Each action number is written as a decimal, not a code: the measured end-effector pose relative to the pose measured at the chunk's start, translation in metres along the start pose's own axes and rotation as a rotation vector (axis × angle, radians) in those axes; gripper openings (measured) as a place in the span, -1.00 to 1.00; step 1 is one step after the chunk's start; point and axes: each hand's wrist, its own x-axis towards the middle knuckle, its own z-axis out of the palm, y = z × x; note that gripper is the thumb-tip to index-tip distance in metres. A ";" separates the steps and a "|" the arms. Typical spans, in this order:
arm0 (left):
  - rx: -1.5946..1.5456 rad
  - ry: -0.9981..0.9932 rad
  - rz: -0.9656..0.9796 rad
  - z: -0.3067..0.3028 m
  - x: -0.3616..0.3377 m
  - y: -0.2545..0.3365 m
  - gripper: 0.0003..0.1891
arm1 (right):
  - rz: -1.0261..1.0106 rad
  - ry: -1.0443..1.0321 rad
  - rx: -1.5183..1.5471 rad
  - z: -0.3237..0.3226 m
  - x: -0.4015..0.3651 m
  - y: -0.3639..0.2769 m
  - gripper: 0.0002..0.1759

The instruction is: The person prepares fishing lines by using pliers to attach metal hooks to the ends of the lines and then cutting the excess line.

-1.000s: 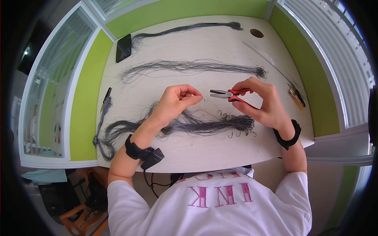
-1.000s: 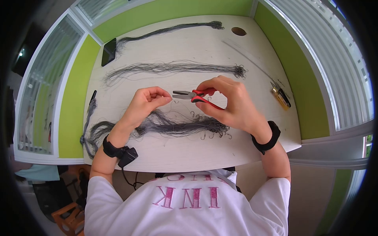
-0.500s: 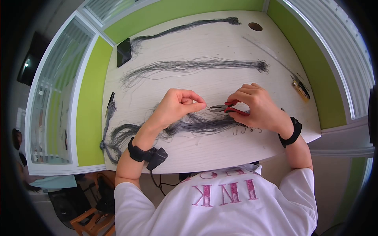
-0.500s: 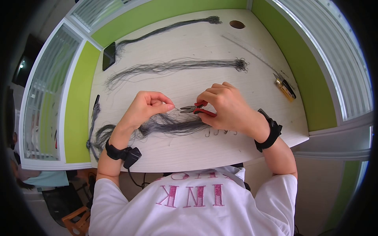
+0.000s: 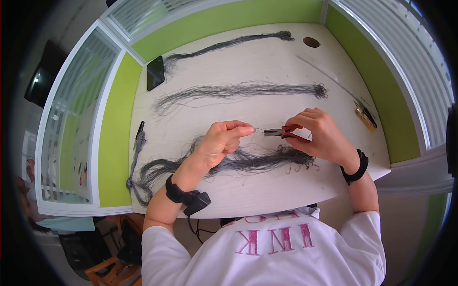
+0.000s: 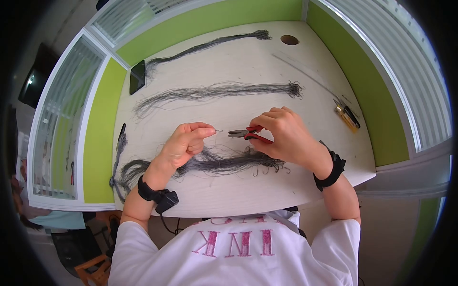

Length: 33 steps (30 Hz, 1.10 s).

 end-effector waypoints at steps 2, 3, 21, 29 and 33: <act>-0.003 -0.006 -0.009 0.001 0.000 -0.001 -0.88 | -0.013 -0.003 -0.057 0.001 -0.001 0.000 -0.78; -0.003 -0.006 -0.010 0.001 0.000 -0.001 -0.88 | -0.011 -0.003 -0.057 0.001 -0.001 0.000 -0.78; -0.231 0.172 0.219 0.020 -0.006 -0.010 -0.87 | -0.116 0.316 0.011 -0.003 0.008 -0.015 -0.65; -0.313 0.090 0.128 0.031 -0.013 -0.009 -0.92 | -0.231 0.418 -0.209 0.004 0.008 -0.020 -0.62; -0.346 0.062 0.114 0.032 -0.014 -0.008 -0.88 | -0.277 0.445 -0.241 0.007 0.008 -0.021 -0.63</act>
